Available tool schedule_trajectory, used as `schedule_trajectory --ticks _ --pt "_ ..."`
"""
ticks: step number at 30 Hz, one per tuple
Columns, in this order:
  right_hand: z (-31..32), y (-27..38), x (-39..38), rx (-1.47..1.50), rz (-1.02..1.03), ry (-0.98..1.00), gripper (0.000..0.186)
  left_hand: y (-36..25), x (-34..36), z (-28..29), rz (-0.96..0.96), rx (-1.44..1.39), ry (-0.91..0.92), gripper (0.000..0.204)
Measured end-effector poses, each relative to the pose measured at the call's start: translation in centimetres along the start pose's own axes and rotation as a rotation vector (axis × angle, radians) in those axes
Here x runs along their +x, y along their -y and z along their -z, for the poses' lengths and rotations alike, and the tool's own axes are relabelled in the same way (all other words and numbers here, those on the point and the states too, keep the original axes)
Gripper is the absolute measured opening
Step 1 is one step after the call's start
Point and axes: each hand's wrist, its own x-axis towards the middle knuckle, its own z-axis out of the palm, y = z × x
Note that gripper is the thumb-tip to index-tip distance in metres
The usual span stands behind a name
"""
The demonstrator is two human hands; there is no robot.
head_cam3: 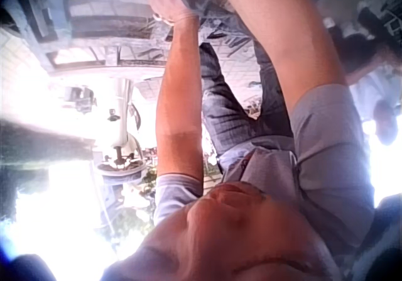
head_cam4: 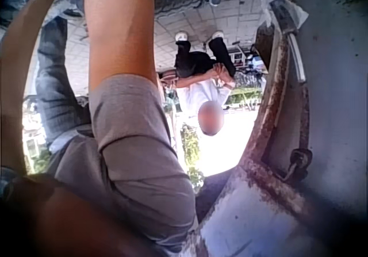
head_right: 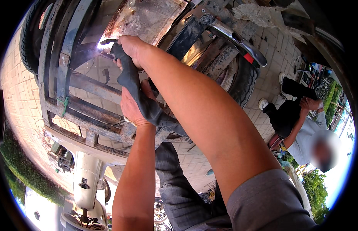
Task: The person welds a rusty metal frame using a handheld welding torch. They hold the frame with one hand while guiding the torch with the other, creating bright sparks as they join metal sections. The person adjusts their grip and position multiple times to reach different areas of the frame.
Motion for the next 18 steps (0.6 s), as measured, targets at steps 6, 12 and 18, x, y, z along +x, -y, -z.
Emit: schedule_trajectory --ticks 6,12,18 --pt "-0.12 -0.06 -0.68 -0.015 0.024 0.032 0.029 0.10 -0.06 -0.04 0.057 0.043 0.088 0.062" --pt "-0.07 0.11 -0.65 -0.002 -0.002 0.037 0.029 0.36 -0.17 -0.42 0.003 0.053 0.005 0.060" --pt "-0.17 0.10 -0.74 0.006 -0.006 0.018 0.029 0.32 -0.10 -0.35 0.020 0.045 0.025 0.061"
